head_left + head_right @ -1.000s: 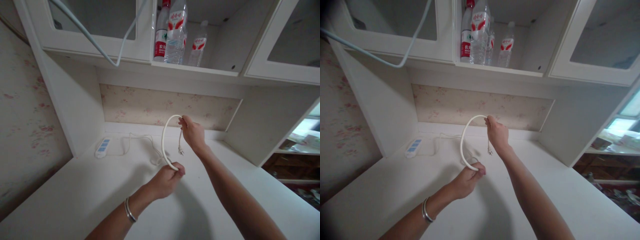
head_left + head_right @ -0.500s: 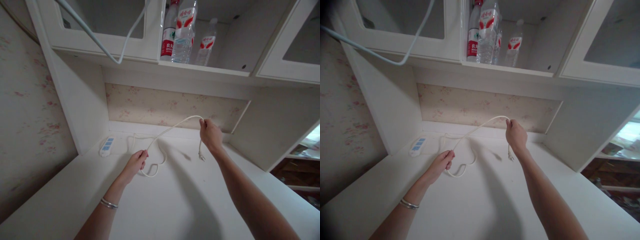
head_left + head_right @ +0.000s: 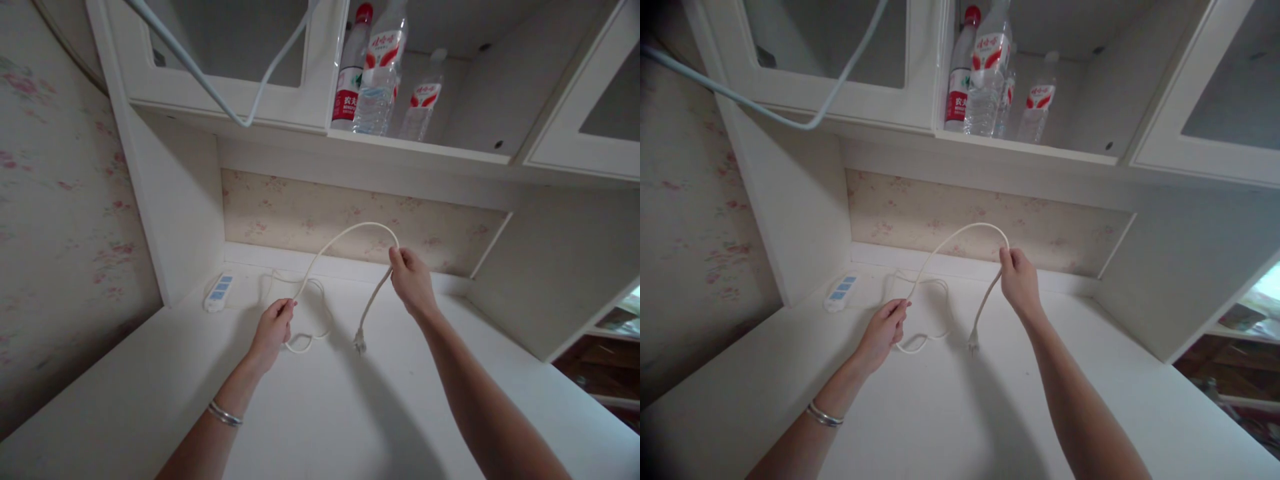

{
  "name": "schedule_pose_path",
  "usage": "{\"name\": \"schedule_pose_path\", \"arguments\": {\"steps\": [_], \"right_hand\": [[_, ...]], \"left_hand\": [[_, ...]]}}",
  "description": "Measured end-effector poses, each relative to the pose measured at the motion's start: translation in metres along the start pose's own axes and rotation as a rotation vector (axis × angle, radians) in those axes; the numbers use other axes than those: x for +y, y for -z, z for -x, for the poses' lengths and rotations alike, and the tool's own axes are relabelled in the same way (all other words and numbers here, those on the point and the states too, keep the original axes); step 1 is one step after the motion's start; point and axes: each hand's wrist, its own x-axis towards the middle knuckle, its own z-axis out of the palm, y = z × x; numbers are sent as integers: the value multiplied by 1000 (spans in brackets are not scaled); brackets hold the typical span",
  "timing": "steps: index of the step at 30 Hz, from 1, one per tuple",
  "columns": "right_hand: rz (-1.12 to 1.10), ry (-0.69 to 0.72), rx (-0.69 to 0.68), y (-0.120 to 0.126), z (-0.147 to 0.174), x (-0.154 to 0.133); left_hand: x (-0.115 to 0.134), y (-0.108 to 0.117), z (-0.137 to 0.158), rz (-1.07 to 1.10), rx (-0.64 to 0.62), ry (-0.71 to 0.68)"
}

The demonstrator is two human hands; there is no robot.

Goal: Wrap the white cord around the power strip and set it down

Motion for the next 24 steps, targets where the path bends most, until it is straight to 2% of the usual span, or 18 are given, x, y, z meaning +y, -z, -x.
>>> {"name": "schedule_pose_path", "arguments": {"steps": [2, 5, 7, 9, 13, 15, 18, 20, 22, 24], "right_hand": [[168, 87, 59, -6, 13, -18], [400, 295, -15, -24, 38, -46], [501, 468, -103, -40, 53, -61], [538, 583, -213, -56, 66, -68], [516, 739, -499, -77, 81, -63], [487, 821, -599, -82, 84, -55], [456, 859, -663, -82, 85, -46], [441, 856, -683, -80, 87, -42], [411, 864, -696, -78, 90, -37], [380, 850, -693, -75, 96, -28]], "left_hand": [[1, -5, 2, 34, 80, -21], [-2, -14, 4, 59, 144, -8], [-6, -19, 6, 35, 127, 21], [-10, -22, 6, -1, 97, 40], [-16, -21, 7, -38, 57, 59], [-14, -18, 10, -20, -22, 106], [-8, -15, 15, 147, -202, 234], [-4, -13, 16, 309, -269, 327], [-2, -10, 14, 400, -234, 374], [-3, -6, 10, 405, -135, 350]]}}
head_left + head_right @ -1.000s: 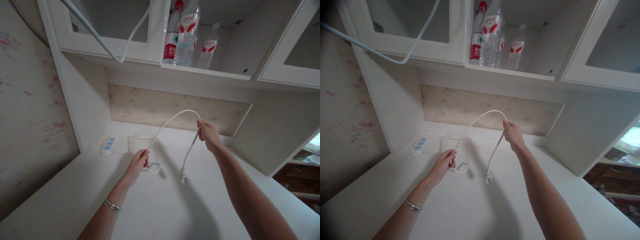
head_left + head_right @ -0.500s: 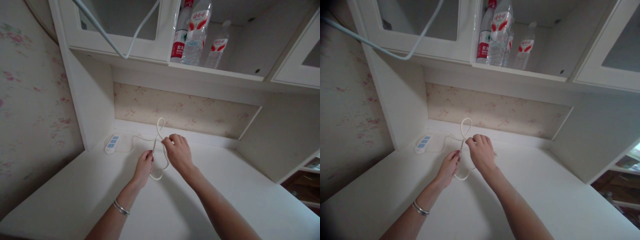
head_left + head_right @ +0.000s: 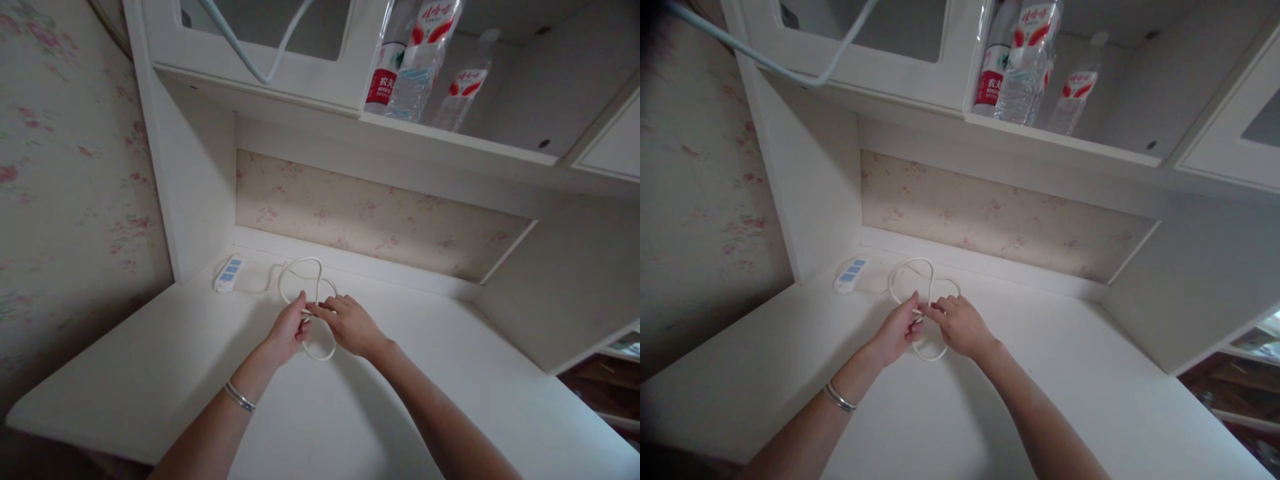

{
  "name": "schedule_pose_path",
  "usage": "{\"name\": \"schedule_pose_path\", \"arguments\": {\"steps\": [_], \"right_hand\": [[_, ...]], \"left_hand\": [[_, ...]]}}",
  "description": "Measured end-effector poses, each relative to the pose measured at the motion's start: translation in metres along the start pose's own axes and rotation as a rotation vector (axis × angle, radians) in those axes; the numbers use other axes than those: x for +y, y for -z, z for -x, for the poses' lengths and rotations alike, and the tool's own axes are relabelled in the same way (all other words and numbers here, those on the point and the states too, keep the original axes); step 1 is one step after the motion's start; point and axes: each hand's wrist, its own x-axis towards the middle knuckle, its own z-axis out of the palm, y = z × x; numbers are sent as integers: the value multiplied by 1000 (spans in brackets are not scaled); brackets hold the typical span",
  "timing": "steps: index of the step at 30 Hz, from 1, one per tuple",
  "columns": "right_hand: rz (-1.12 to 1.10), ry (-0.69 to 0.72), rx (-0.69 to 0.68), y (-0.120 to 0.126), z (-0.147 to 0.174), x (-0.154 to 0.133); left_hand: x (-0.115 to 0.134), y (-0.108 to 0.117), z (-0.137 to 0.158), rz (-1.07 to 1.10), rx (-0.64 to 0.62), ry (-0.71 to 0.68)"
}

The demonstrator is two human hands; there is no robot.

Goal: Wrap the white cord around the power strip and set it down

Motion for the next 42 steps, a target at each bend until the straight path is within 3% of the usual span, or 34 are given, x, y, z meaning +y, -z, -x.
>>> {"name": "schedule_pose_path", "arguments": {"steps": [2, 6, 9, 12, 15, 19, 22, 24, 29, 35, 39, 42], "right_hand": [[-11, -74, 34, -7, 13, 4], [85, -406, 138, -20, 44, 21], [99, -662, 51, -27, 62, 39], [-141, -923, 17, -34, 74, 58], [-726, -1096, 228, -39, 79, 73], [-1619, -1071, 624, -46, 77, 80], [-1857, -1106, 887, -58, 72, 73], [-1894, -1132, 961, -67, 68, 63], [-1946, -1085, 814, -72, 64, 36], [-2080, -850, 379, -49, 57, 7], [-2135, -792, 370, -37, 54, -1], [-2133, -767, 298, -32, 56, -6]], "left_hand": [[2, 6, -3, -10, 76, -72], [3, 13, -7, -73, 156, -168], [-3, 9, -7, -142, 163, -185], [-10, 3, -4, -223, 112, -187], [-13, -1, 0, -264, 46, -137], [-11, 1, 7, -304, -20, -88], [-11, 1, 10, -454, -75, -80], [-12, 1, 11, -550, -32, -104], [-14, 2, 11, -702, 54, -89], [-20, -2, 13, -768, 55, -103], [-21, -4, 13, -738, 88, -107], [-22, -5, 14, -745, 37, -77]]}}
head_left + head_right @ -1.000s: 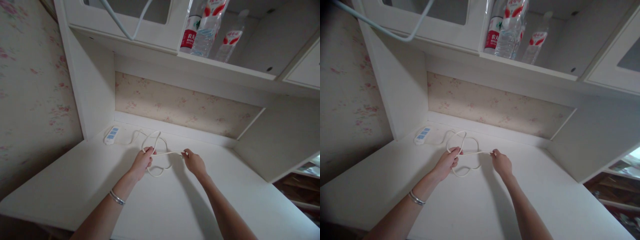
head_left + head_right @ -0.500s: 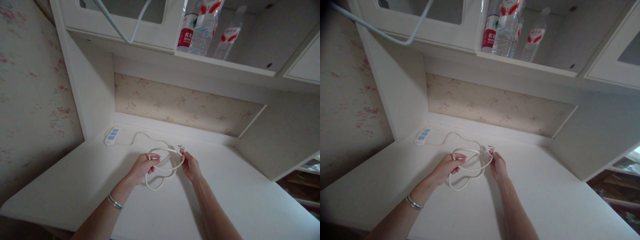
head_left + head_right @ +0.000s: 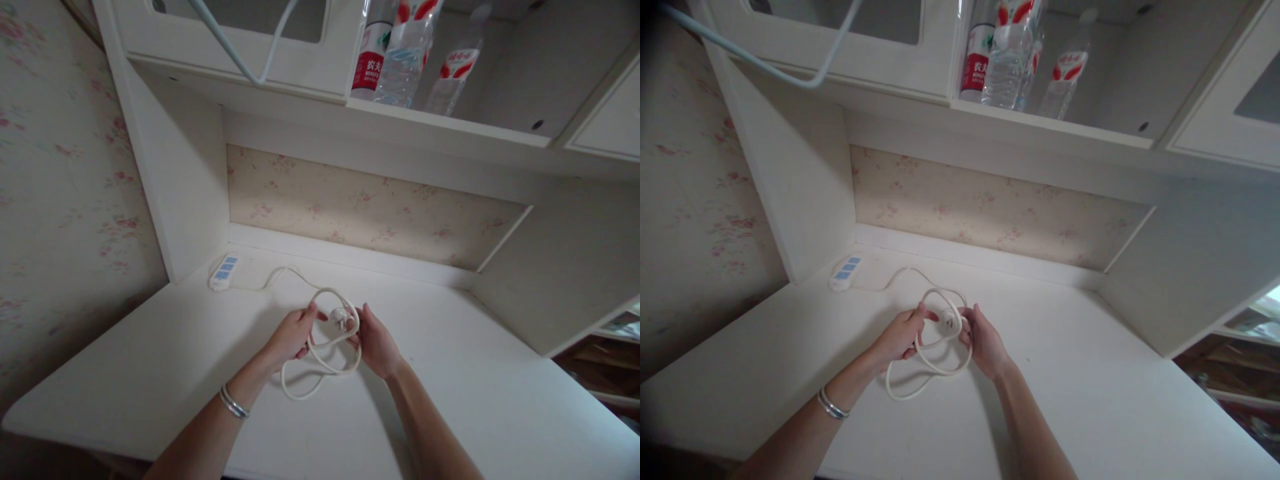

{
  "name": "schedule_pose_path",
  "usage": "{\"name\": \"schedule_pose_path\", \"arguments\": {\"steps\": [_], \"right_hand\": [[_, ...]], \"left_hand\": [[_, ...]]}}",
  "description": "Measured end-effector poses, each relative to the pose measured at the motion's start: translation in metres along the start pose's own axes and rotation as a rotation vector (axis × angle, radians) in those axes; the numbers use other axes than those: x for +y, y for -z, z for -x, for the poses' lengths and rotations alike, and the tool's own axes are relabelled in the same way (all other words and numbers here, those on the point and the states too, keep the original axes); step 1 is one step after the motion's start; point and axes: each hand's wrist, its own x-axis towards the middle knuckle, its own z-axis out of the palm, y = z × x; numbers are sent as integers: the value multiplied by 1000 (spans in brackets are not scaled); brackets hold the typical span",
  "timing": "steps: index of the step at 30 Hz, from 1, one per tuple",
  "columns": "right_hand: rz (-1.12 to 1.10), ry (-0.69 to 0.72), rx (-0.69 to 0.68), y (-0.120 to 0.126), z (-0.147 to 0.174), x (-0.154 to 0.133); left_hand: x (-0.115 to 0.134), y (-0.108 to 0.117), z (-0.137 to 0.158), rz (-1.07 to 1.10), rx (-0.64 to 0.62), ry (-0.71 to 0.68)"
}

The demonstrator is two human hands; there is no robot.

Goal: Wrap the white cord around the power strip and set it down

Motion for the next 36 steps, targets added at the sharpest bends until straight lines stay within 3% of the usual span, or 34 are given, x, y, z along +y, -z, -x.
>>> {"name": "schedule_pose_path", "arguments": {"steps": [5, 7, 10, 15, 19, 23, 26, 30, 36], "right_hand": [[183, 104, -79, -3, 10, 6], [235, 154, -51, -6, 12, 7], [298, 250, 46, -12, 13, 7], [370, 354, 214, -15, 10, 6], [586, 394, 322, -7, 4, 4], [760, 481, 545, 7, -2, 0], [552, 502, 662, 18, -5, -9], [98, 566, 651, 36, -4, -26], [-256, 529, 710, 81, 2, -47]], "left_hand": [[-2, -2, 0, -6, -59, 57], [-4, -2, -1, -26, -115, 82], [-9, -1, -1, -97, -183, 123], [-15, -1, -3, -137, -161, 143], [-15, 1, -6, -209, -136, 146], [-13, 3, -6, -282, -119, 128], [-8, 2, -1, -416, -120, 70], [-1, 1, 5, -515, -248, -54], [6, 6, 3, -427, -213, -65]]}}
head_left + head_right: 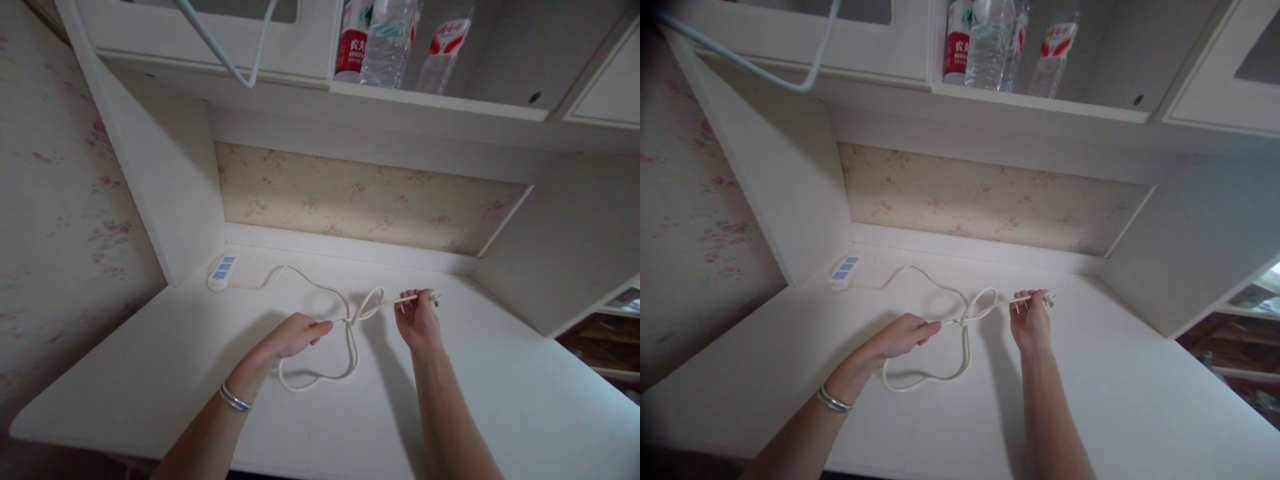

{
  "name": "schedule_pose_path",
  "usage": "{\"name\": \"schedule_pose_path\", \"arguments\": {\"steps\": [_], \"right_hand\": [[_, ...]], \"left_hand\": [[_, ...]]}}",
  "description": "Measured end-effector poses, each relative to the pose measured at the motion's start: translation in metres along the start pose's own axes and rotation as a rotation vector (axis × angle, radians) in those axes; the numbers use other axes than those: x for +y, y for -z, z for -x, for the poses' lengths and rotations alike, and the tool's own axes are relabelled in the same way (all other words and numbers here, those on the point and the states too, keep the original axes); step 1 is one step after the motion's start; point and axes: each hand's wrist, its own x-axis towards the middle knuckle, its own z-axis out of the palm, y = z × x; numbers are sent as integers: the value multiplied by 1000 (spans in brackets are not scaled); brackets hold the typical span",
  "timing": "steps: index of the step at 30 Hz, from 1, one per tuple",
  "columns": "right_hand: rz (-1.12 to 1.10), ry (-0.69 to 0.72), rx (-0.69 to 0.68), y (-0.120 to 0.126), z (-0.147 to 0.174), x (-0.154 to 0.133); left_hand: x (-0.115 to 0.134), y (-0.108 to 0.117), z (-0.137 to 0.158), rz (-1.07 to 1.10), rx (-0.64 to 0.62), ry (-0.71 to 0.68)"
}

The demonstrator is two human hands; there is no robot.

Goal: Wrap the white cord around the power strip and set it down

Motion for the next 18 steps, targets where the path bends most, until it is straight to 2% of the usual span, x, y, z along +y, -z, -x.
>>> {"name": "schedule_pose_path", "arguments": {"steps": [5, 8, 13, 16, 18], "right_hand": [[28, 87, -22, 19, -18, -19], [-58, 82, -2, 21, -21, -27], [-223, 92, 112, 32, -24, -39], [-236, 177, 209, 44, -24, -49], [-230, 196, 210, 48, -23, -54]], "left_hand": [[-4, 17, -1, 152, 60, 87], [-7, 24, -3, 233, 94, 126], [-11, 30, -1, 368, 3, 143], [-10, 35, 4, 614, -79, 70], [-7, 39, 7, 856, -95, 30]]}}
